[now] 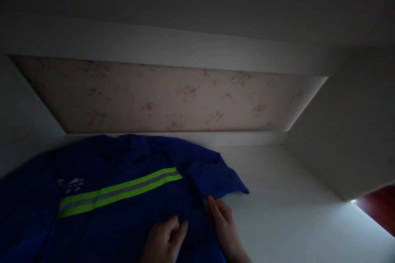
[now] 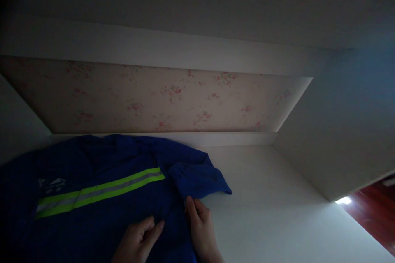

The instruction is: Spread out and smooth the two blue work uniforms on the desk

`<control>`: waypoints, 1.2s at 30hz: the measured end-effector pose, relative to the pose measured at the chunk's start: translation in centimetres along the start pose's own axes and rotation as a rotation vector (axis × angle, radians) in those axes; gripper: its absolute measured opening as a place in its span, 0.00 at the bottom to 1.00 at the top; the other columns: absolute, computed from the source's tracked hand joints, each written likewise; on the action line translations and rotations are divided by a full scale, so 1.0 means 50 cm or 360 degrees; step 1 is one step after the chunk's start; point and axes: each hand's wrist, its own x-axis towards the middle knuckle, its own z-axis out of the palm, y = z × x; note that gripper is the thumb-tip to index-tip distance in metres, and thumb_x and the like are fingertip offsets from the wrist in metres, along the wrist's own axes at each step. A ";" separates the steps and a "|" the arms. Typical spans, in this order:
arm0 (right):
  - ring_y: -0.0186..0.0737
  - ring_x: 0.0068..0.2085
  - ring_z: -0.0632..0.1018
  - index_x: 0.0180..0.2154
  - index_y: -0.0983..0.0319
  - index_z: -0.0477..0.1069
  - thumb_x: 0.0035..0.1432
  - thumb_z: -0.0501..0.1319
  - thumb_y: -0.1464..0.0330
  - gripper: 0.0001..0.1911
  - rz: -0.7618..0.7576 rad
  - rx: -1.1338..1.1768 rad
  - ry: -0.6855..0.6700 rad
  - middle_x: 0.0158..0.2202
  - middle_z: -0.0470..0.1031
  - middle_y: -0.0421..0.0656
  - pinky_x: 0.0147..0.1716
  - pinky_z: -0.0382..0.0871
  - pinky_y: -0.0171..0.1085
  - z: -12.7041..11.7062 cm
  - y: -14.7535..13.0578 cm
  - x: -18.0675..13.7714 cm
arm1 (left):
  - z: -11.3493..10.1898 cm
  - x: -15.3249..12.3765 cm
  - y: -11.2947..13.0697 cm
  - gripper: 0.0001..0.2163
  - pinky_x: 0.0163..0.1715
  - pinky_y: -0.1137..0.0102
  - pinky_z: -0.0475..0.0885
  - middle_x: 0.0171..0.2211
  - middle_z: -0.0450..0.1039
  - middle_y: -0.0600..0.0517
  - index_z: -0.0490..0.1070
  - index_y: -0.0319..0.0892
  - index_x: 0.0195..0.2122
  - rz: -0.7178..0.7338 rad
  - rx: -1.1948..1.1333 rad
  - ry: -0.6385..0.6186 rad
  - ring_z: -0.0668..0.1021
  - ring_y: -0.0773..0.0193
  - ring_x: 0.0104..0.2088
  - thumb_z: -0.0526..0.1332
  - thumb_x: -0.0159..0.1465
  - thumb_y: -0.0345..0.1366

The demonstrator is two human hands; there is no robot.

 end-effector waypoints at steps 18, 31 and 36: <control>0.33 0.25 0.55 0.22 0.59 0.58 0.53 0.57 0.41 0.29 0.0001 0.0027 0.0006 0.22 0.53 0.35 0.25 0.49 0.37 0.000 0.008 0.000 | 0.002 0.001 -0.004 0.21 0.26 0.69 0.53 0.18 0.51 0.60 0.51 0.46 0.20 0.0033 0.0032 0.0028 0.60 0.68 0.22 0.48 0.64 0.54; 0.33 0.25 0.56 0.22 0.59 0.59 0.55 0.56 0.42 0.28 -0.0013 -0.0042 -0.0016 0.22 0.54 0.35 0.25 0.50 0.37 -0.003 0.004 -0.002 | 0.002 -0.002 -0.007 0.22 0.26 0.69 0.52 0.18 0.51 0.60 0.51 0.46 0.20 0.0003 -0.0027 0.0024 0.60 0.68 0.22 0.49 0.64 0.55; 0.34 0.25 0.56 0.22 0.59 0.59 0.54 0.57 0.42 0.28 -0.0008 -0.0022 -0.0004 0.22 0.54 0.35 0.25 0.50 0.37 -0.003 0.003 0.001 | 0.000 -0.004 -0.001 0.21 0.25 0.69 0.52 0.18 0.51 0.60 0.51 0.46 0.20 0.0018 -0.0038 0.0027 0.60 0.68 0.22 0.50 0.64 0.54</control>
